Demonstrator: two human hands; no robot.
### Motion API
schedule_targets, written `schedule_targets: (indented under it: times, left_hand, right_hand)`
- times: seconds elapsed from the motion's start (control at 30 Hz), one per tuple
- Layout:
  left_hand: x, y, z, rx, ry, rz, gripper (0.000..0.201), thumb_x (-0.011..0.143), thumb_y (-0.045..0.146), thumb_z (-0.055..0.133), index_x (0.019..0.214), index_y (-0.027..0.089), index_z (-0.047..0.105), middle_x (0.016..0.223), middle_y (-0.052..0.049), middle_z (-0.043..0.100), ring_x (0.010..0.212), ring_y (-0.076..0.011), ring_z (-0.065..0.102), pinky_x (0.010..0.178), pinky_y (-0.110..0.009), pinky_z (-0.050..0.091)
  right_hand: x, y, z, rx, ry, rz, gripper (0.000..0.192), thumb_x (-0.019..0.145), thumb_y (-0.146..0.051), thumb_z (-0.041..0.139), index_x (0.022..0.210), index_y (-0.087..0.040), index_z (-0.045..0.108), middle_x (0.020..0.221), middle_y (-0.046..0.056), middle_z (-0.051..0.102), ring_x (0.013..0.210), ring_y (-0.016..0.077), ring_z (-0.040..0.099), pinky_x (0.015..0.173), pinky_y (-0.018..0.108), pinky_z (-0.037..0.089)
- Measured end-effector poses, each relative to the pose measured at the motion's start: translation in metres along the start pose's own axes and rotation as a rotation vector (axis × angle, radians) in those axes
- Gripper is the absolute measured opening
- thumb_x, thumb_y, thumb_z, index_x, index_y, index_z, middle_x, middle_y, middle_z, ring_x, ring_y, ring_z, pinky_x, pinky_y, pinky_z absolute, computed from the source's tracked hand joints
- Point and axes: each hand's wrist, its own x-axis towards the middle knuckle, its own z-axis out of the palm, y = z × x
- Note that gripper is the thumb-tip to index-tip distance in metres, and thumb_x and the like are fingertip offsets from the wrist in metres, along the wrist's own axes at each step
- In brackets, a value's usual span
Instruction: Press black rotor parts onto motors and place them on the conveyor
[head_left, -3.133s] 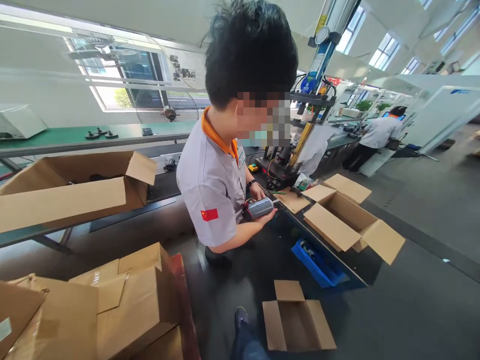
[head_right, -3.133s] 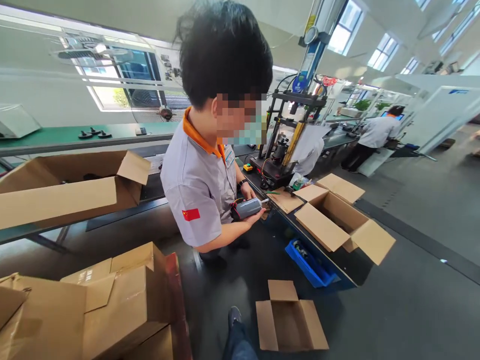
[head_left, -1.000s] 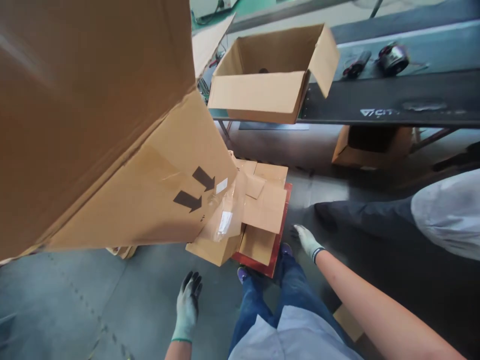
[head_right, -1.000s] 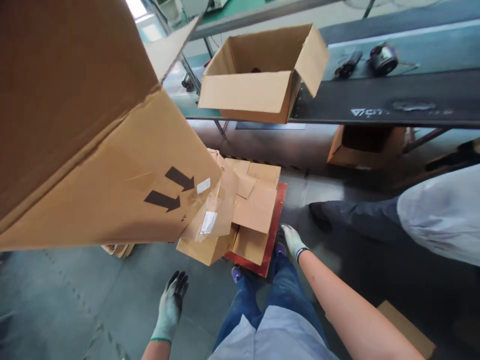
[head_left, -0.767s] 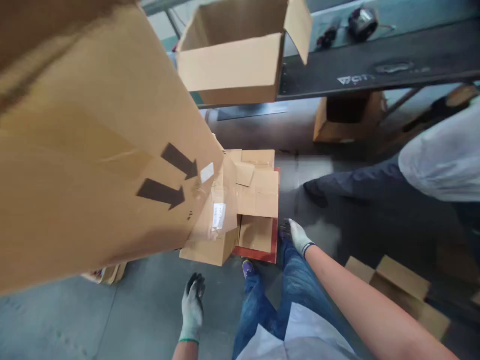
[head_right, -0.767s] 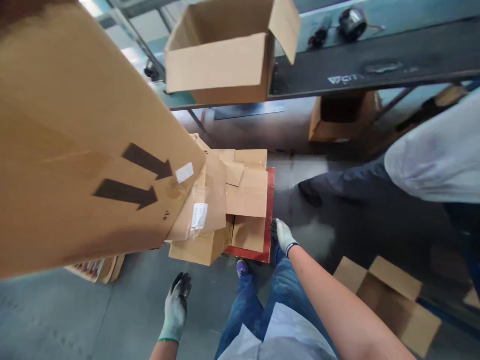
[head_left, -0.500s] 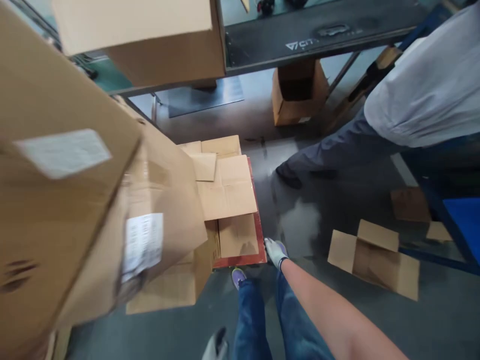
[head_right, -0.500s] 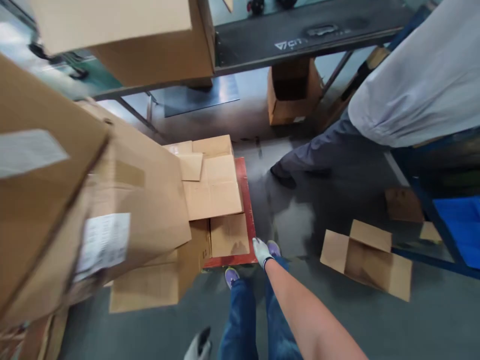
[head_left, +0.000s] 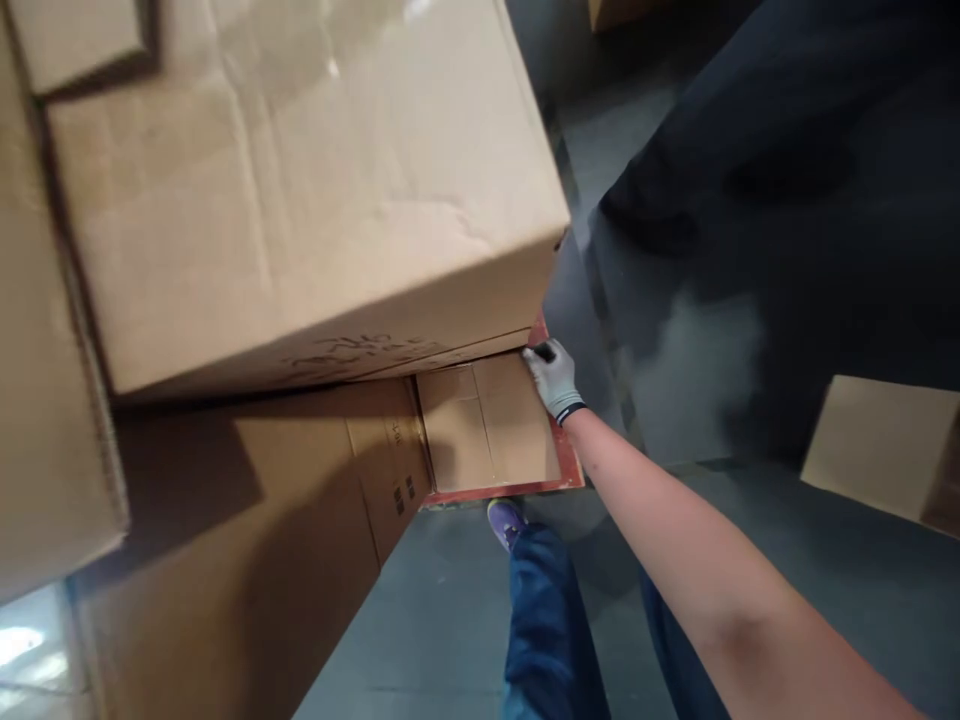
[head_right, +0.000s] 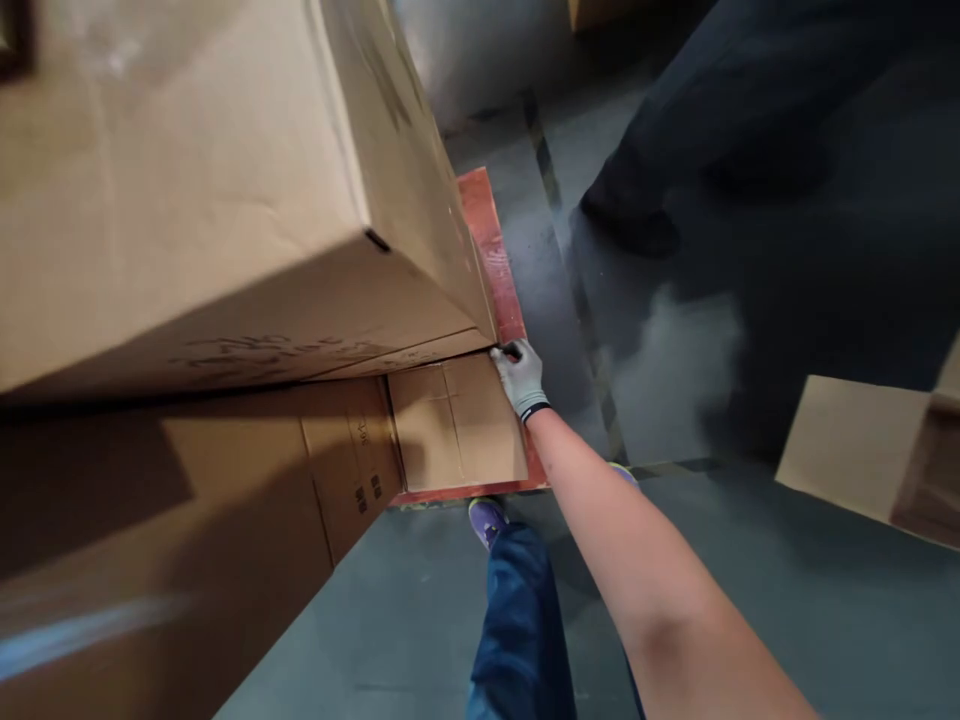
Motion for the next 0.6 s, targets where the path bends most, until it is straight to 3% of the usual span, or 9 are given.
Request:
schedule_targets:
  times: [0.07, 0.13, 0.2, 0.3, 0.4, 0.47, 0.53, 0.6]
  left_hand:
    - [0.001, -0.002, -0.003, -0.019, 0.001, -0.004, 0.044, 0.082, 0.05, 0.086, 0.123, 0.047, 0.071, 0.134, -0.01, 0.069, 0.13, -0.0377, 0.063, 0.074, -0.049, 0.065]
    - [0.001, 0.005, -0.01, -0.046, 0.008, 0.001, 0.043, 0.088, 0.05, 0.08, 0.129, 0.042, 0.069, 0.139, -0.01, 0.067, 0.13, -0.0344, 0.063, 0.086, -0.049, 0.065]
    - [-0.002, 0.016, -0.015, -0.094, 0.012, 0.012, 0.041, 0.092, 0.049, 0.077, 0.132, 0.041, 0.068, 0.14, -0.008, 0.067, 0.132, -0.0316, 0.063, 0.095, -0.048, 0.063]
    - [-0.018, 0.028, -0.009, -0.186, -0.005, 0.035, 0.049, 0.088, 0.055, 0.079, 0.134, 0.046, 0.066, 0.136, -0.008, 0.069, 0.134, -0.0334, 0.063, 0.092, -0.049, 0.064]
    - [-0.031, 0.042, 0.015, -0.322, -0.039, 0.088, 0.052, 0.091, 0.057, 0.072, 0.139, 0.037, 0.067, 0.14, -0.01, 0.071, 0.13, -0.0347, 0.067, 0.099, -0.055, 0.063]
    - [-0.024, 0.063, 0.037, -0.492, -0.046, 0.123, 0.045, 0.092, 0.049, 0.068, 0.135, 0.034, 0.069, 0.141, -0.006, 0.073, 0.133, -0.0316, 0.067, 0.107, -0.049, 0.06]
    - [0.0, 0.098, 0.059, -0.731, -0.04, 0.086, 0.037, 0.092, 0.039, 0.066, 0.127, 0.03, 0.072, 0.137, -0.005, 0.076, 0.134, -0.0262, 0.069, 0.108, -0.037, 0.058]
    - [0.035, 0.137, 0.079, -0.917, -0.06, -0.006, 0.031, 0.094, 0.031, 0.06, 0.119, 0.02, 0.074, 0.124, -0.011, 0.081, 0.123, -0.0262, 0.075, 0.101, -0.036, 0.06]
  right_hand:
    - [-0.007, 0.007, -0.01, 0.033, 0.029, -0.007, 0.035, 0.081, -0.049, 0.071, 0.069, -0.022, 0.051, 0.072, -0.003, 0.054, 0.076, 0.0156, 0.047, 0.076, 0.029, 0.043]
    - [-0.021, 0.011, -0.029, 0.05, 0.08, 0.02, 0.034, 0.081, -0.046, 0.07, 0.068, -0.022, 0.049, 0.07, -0.004, 0.052, 0.073, 0.0149, 0.047, 0.072, 0.028, 0.041]
    - [-0.045, 0.017, -0.057, 0.041, 0.141, 0.073, 0.031, 0.08, -0.044, 0.069, 0.068, -0.022, 0.051, 0.068, -0.004, 0.053, 0.072, 0.0154, 0.048, 0.071, 0.029, 0.04]
    - [-0.103, 0.026, -0.109, -0.023, 0.216, 0.186, 0.029, 0.08, -0.044, 0.065, 0.066, -0.024, 0.049, 0.068, -0.002, 0.055, 0.071, 0.0183, 0.049, 0.069, 0.033, 0.042]
    - [-0.171, 0.037, -0.159, -0.129, 0.227, 0.306, 0.025, 0.08, -0.045, 0.062, 0.064, -0.029, 0.051, 0.069, 0.002, 0.062, 0.07, 0.0243, 0.056, 0.068, 0.04, 0.047]
    - [-0.203, 0.044, -0.187, -0.198, 0.19, 0.367, 0.021, 0.078, -0.047, 0.062, 0.063, -0.034, 0.057, 0.069, 0.005, 0.068, 0.068, 0.0286, 0.06, 0.066, 0.045, 0.051]
    - [-0.211, 0.049, -0.21, -0.244, 0.102, 0.395, 0.019, 0.073, -0.048, 0.066, 0.06, -0.036, 0.061, 0.063, 0.006, 0.068, 0.061, 0.0317, 0.062, 0.061, 0.049, 0.052]
    - [-0.189, 0.05, -0.225, -0.255, -0.004, 0.378, 0.018, 0.069, -0.049, 0.07, 0.06, -0.034, 0.066, 0.064, 0.007, 0.071, 0.063, 0.0344, 0.067, 0.064, 0.052, 0.056]
